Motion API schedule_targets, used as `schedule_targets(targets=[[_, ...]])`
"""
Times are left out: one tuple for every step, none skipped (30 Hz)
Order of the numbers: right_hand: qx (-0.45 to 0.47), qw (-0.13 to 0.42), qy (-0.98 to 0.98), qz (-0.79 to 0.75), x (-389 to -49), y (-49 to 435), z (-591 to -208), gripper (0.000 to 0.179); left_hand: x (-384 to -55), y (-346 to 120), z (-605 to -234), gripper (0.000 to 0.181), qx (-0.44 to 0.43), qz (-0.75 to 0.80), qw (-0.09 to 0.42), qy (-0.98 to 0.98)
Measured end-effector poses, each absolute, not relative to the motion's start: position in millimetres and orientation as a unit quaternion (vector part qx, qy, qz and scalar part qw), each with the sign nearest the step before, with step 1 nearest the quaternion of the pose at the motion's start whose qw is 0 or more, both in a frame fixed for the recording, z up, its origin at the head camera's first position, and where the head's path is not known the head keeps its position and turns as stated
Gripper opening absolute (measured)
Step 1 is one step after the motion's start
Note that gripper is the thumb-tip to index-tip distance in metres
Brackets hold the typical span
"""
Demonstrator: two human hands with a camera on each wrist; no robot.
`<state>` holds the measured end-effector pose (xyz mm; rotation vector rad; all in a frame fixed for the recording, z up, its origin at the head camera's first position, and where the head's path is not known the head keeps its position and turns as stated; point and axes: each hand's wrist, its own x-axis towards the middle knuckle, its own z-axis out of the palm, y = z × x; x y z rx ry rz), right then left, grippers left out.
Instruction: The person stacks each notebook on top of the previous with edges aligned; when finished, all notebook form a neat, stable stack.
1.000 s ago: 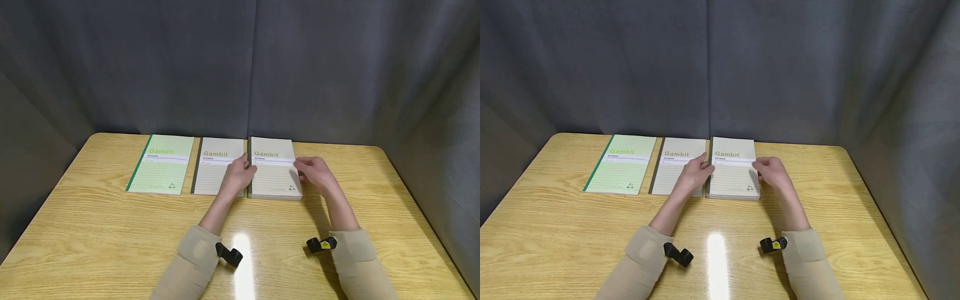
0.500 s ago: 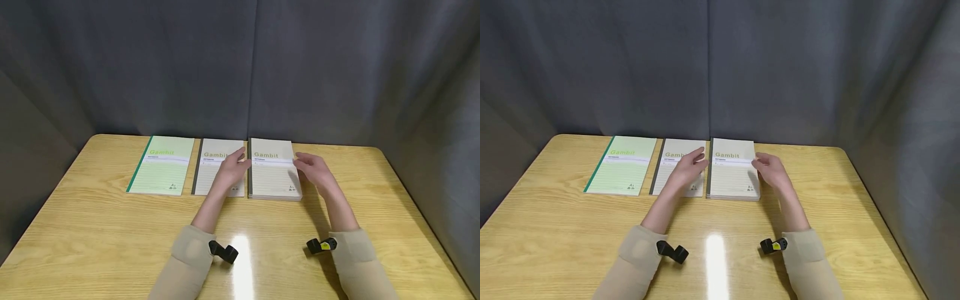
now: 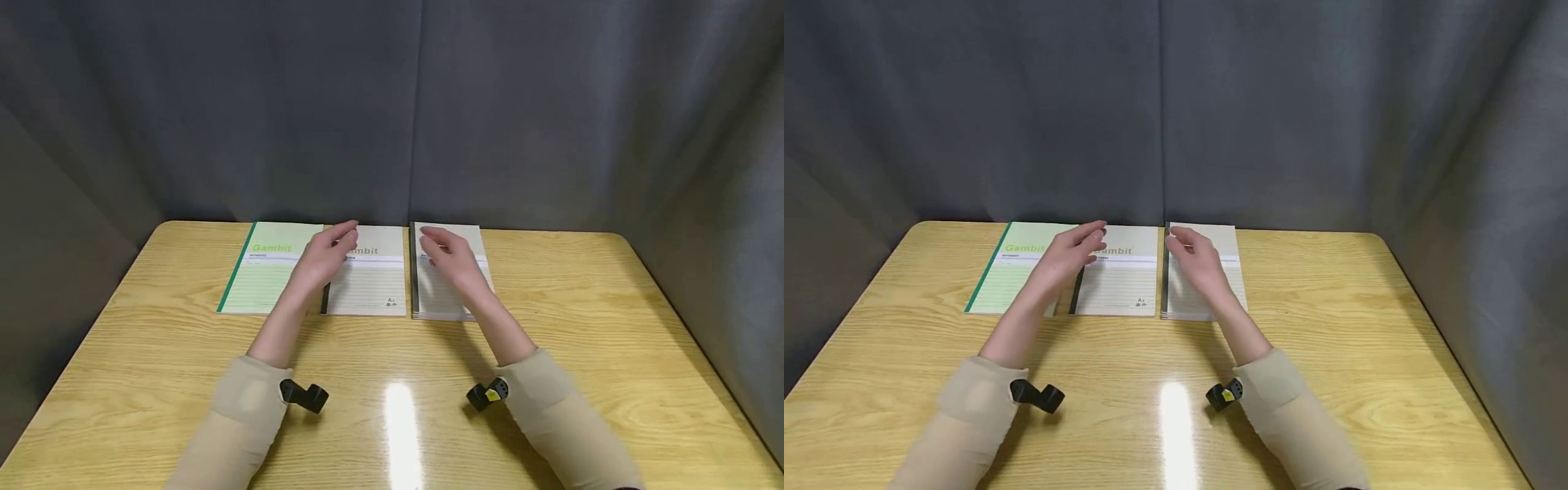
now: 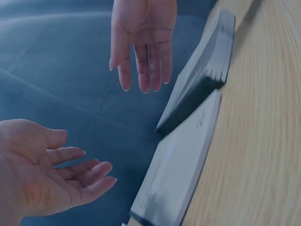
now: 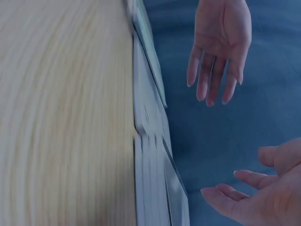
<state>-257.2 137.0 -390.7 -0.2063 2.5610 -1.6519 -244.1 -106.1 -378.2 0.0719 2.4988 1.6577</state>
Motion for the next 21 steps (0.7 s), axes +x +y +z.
schedule_targets(targets=[[-0.069, 0.053, 0.831, -0.55, -257.6, 130.8, -391.3, 0.048, -243.7, -110.3, -379.3, 0.052, 0.02, 0.553, 0.074, 0.83], [-0.072, 0.064, 0.824, -0.558, -257.6, 124.9, -391.6, 0.049, -243.5, -114.0, -380.5, 0.051, 0.016, 0.554, 0.078, 0.829], [-0.073, 0.075, 0.817, -0.566, -257.5, 119.2, -392.0, 0.05, -243.4, -117.3, -381.8, 0.051, 0.011, 0.557, 0.082, 0.827], [-0.073, 0.086, 0.81, -0.575, -257.3, 113.8, -392.3, 0.051, -243.6, -120.2, -382.9, 0.051, 0.007, 0.557, 0.084, 0.826], [-0.07, 0.096, 0.802, -0.585, -257.2, 108.7, -392.7, 0.052, -244.0, -122.3, -384.1, 0.05, 0.001, 0.556, 0.086, 0.827], [-0.066, 0.105, 0.795, -0.594, -257.0, 104.0, -393.3, 0.053, -244.6, -124.0, -385.2, 0.051, -0.004, 0.556, 0.088, 0.827], [-0.059, 0.112, 0.789, -0.602, -256.4, 99.5, -393.7, 0.054, -245.4, -125.0, -386.3, 0.051, -0.009, 0.557, 0.092, 0.825], [-0.05, 0.115, 0.787, -0.605, -256.1, 95.5, -394.5, 0.054, -246.1, -125.6, -387.1, 0.052, -0.014, 0.558, 0.095, 0.824], [-0.042, 0.116, 0.785, -0.607, -255.4, 91.9, -395.1, 0.055, -246.8, -126.1, -387.9, 0.053, -0.019, 0.563, 0.099, 0.82], [-0.034, 0.118, 0.782, -0.61, -254.8, 88.8, -396.1, 0.055, -247.5, -126.3, -388.8, 0.053, -0.023, 0.568, 0.101, 0.816], [-0.025, 0.119, 0.781, -0.613, -254.3, 86.1, -397.0, 0.056, -248.3, -126.4, -389.9, 0.054, -0.027, 0.573, 0.105, 0.812], [-0.018, 0.121, 0.78, -0.614, -253.3, 83.7, -397.4, 0.056, -249.3, -126.9, -391.1, 0.054, -0.029, 0.579, 0.108, 0.808], [-0.011, 0.122, 0.78, -0.614, -252.8, 81.5, -397.6, 0.057, -250.0, -127.3, -391.9, 0.055, -0.033, 0.583, 0.113, 0.804], [-0.006, 0.121, 0.781, -0.612, -252.3, 79.3, -397.4, 0.057, -251.1, -127.9, -392.9, 0.055, -0.038, 0.587, 0.118, 0.8], [-0.001, 0.122, 0.781, -0.613, -252.1, 77.4, -397.3, 0.058, -252.1, -128.8, -394.0, 0.055, -0.04, 0.591, 0.124, 0.796], [0.004, 0.121, 0.781, -0.612, -252.3, 75.6, -397.2, 0.059, -253.3, -129.7, -394.9, 0.055, -0.045, 0.594, 0.128, 0.793], [0.009, 0.121, 0.784, -0.609, -252.4, 74.0, -396.8, 0.059, -254.3, -130.5, -395.6, 0.055, -0.05, 0.597, 0.132, 0.79], [0.014, 0.12, 0.785, -0.607, -252.6, 72.4, -396.3, 0.06, -255.1, -131.3, -395.9, 0.055, -0.056, 0.601, 0.137, 0.785], [0.02, 0.119, 0.789, -0.603, -253.1, 71.0, -395.9, 0.06, -255.7, -131.8, -395.9, 0.055, -0.064, 0.605, 0.143, 0.78], [0.026, 0.119, 0.792, -0.598, -253.3, 69.9, -395.6, 0.061, -256.3, -132.7, -396.2, 0.055, -0.068, 0.612, 0.147, 0.774], [0.031, 0.12, 0.795, -0.594, -253.6, 69.0, -395.3, 0.062, -256.4, -133.3, -396.2, 0.055, -0.073, 0.62, 0.15, 0.767]])
